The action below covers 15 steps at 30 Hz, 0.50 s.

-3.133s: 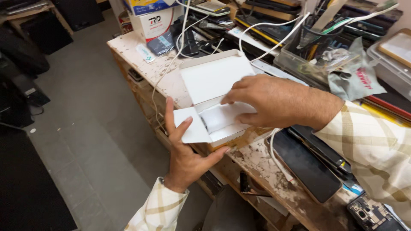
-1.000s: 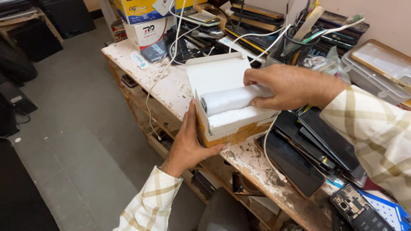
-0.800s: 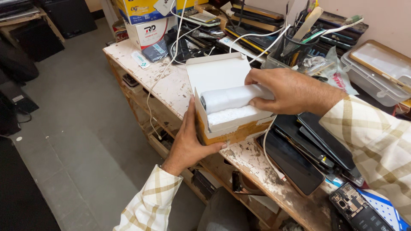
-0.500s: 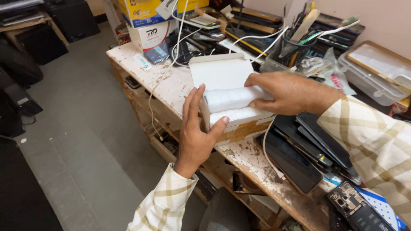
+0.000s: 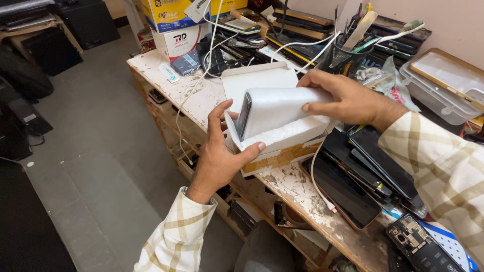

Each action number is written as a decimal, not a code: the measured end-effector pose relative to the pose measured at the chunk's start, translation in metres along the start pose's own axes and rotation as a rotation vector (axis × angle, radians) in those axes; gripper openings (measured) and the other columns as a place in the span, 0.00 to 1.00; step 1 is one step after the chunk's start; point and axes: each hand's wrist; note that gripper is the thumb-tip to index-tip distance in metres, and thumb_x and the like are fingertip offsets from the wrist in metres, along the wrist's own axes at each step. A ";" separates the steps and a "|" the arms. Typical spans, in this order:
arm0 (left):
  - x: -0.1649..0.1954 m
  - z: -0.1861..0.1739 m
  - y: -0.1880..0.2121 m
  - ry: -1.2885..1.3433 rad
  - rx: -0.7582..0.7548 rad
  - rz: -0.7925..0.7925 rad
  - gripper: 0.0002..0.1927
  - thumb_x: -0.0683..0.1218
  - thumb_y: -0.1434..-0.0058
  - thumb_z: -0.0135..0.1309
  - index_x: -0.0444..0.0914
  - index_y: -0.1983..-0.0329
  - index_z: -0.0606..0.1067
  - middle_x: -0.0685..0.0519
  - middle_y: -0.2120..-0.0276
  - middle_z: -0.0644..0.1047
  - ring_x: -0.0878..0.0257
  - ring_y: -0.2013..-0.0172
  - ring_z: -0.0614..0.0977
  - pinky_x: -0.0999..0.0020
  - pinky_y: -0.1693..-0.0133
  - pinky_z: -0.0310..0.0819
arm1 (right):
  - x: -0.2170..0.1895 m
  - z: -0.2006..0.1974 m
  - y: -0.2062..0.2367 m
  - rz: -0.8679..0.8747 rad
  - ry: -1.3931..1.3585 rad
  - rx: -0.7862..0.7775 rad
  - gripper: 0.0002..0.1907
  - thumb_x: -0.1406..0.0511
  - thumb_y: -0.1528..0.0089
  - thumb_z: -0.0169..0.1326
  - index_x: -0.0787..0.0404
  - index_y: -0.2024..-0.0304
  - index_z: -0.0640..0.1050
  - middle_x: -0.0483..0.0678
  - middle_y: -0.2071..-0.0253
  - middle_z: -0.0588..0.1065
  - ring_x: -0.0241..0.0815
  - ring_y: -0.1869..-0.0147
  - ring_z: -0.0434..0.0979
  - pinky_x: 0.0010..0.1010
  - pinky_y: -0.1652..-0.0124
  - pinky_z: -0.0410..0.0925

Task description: The person removes screws from a phone using a screwdriver, detaches internal covers, and then opens a shipping box to remove a new phone screen wrapped in bubble wrap.

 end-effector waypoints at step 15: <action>0.022 -0.011 -0.015 -0.414 -0.113 0.096 0.53 0.57 0.55 0.67 0.47 0.26 0.56 0.44 0.30 0.64 0.47 0.32 0.66 0.34 0.37 0.53 | 0.013 -0.027 0.015 0.001 -0.640 0.019 0.20 0.61 0.39 0.53 0.64 0.47 0.73 0.49 0.56 0.76 0.37 0.49 0.76 0.31 0.49 0.68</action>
Point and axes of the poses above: each hand's wrist, its own y-axis away from the middle knuckle, its own z-axis out of the palm, x = y × z
